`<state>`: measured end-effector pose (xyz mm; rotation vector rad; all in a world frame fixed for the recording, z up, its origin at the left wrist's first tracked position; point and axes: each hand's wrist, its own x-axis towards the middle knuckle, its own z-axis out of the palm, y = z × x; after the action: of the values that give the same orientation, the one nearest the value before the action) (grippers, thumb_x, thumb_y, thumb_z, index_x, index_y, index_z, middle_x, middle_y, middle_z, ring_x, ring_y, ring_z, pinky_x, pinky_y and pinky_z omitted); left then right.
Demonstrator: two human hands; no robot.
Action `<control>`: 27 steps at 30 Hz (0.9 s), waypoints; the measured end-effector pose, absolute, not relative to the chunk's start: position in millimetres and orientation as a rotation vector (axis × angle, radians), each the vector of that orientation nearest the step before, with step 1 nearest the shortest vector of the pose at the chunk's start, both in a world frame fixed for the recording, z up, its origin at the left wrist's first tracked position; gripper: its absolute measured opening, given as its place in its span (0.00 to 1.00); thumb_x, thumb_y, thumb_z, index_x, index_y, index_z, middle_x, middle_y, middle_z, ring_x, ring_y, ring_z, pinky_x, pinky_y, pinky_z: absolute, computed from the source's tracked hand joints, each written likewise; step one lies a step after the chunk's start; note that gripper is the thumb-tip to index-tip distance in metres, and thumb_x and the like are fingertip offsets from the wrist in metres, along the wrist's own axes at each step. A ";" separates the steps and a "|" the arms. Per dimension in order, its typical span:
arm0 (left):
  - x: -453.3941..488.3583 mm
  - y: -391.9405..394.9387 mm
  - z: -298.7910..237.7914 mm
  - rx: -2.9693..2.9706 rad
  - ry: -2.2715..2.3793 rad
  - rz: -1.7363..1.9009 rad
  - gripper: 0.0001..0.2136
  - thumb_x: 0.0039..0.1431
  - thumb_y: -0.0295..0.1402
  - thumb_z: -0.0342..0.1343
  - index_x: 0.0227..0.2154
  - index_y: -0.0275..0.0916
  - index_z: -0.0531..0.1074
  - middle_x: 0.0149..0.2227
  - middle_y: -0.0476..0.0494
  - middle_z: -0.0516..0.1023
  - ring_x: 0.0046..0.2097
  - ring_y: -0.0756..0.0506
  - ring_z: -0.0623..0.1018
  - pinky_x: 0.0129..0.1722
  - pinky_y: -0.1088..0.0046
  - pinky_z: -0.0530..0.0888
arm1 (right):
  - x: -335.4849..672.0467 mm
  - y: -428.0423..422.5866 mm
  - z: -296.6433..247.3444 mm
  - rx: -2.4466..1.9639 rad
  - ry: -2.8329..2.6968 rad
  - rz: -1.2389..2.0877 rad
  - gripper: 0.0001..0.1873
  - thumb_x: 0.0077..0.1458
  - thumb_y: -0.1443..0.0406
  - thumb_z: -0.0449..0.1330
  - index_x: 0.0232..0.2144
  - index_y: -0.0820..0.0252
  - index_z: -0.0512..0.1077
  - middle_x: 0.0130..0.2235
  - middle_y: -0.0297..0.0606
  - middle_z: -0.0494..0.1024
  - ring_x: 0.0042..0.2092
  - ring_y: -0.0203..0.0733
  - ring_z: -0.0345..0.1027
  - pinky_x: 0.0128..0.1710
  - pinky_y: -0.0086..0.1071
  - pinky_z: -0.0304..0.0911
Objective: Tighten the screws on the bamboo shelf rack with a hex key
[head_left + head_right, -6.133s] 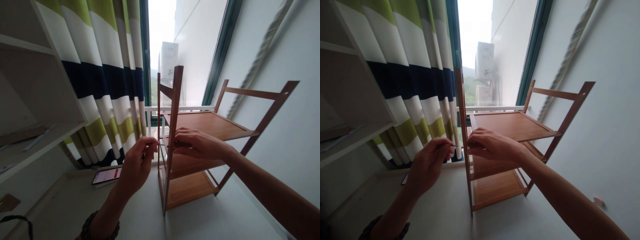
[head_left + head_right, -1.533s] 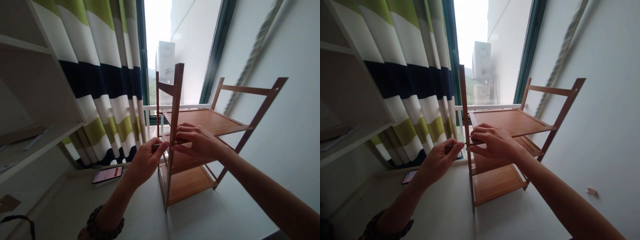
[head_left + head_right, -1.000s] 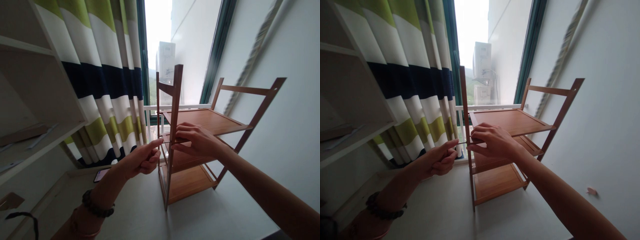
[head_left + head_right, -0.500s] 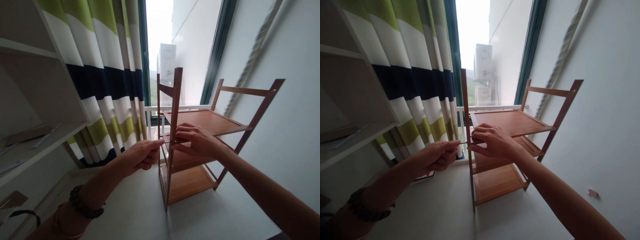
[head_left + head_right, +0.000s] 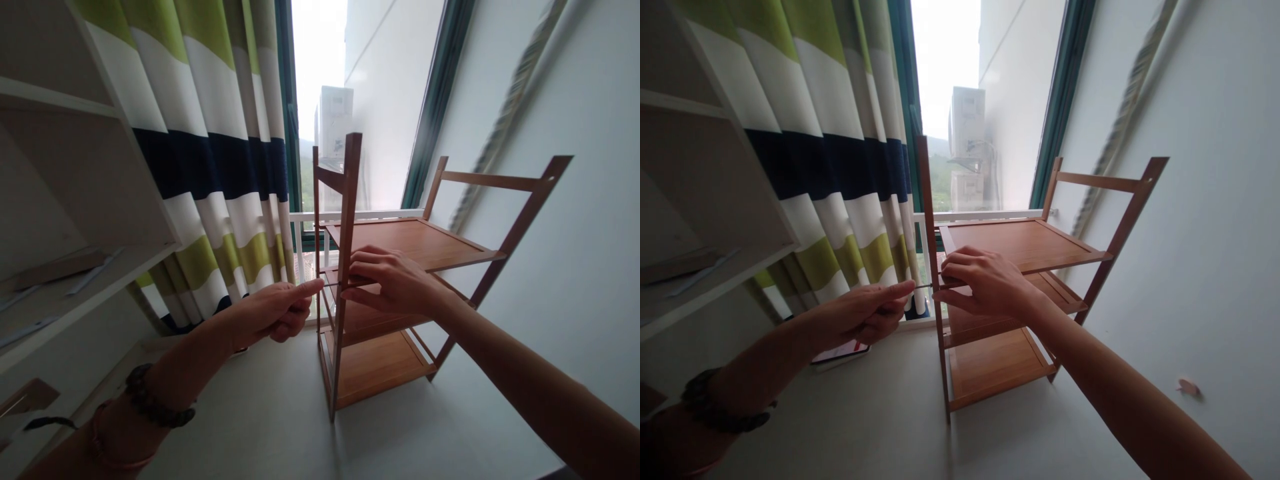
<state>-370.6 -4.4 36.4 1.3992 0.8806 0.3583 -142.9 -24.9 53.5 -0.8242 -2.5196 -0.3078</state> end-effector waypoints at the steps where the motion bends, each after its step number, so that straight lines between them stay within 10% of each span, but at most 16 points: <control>1: -370.2 -3.9 37.0 1.431 0.880 0.378 0.20 0.50 0.50 0.51 0.18 0.39 0.54 0.17 0.57 0.51 0.17 0.56 0.51 0.15 0.80 0.49 | -142.6 -24.8 53.6 -0.819 -2.519 -0.310 0.12 0.55 0.58 0.54 0.33 0.61 0.70 0.34 0.40 0.74 0.38 0.40 0.65 0.34 0.33 0.62; 12: -365.1 -17.9 19.1 2.502 1.081 0.982 0.12 0.60 0.41 0.41 0.26 0.39 0.60 0.20 0.53 0.61 0.20 0.53 0.60 0.22 0.75 0.58 | -142.5 -22.3 52.3 -0.811 -2.533 -0.303 0.13 0.56 0.58 0.53 0.35 0.60 0.71 0.35 0.40 0.74 0.39 0.41 0.65 0.34 0.34 0.63; 18: -355.4 -23.6 16.6 2.032 0.888 1.034 0.20 0.61 0.45 0.27 0.20 0.40 0.53 0.19 0.54 0.53 0.20 0.52 0.54 0.20 0.76 0.55 | -145.9 -25.7 52.2 -0.869 -2.530 -0.371 0.15 0.54 0.55 0.55 0.37 0.60 0.70 0.38 0.42 0.74 0.42 0.45 0.64 0.36 0.38 0.64; 27: -347.6 -21.8 11.1 1.743 0.899 0.979 0.19 0.60 0.45 0.34 0.19 0.40 0.53 0.18 0.54 0.52 0.20 0.53 0.52 0.17 0.77 0.54 | -133.7 -27.1 64.3 -0.711 -2.631 -0.078 0.12 0.58 0.62 0.52 0.40 0.62 0.70 0.41 0.42 0.73 0.47 0.41 0.63 0.46 0.37 0.62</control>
<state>-347.6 -21.8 11.1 1.7429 0.8986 0.9792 -133.7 -27.1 64.3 -0.7112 -2.6309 -0.0777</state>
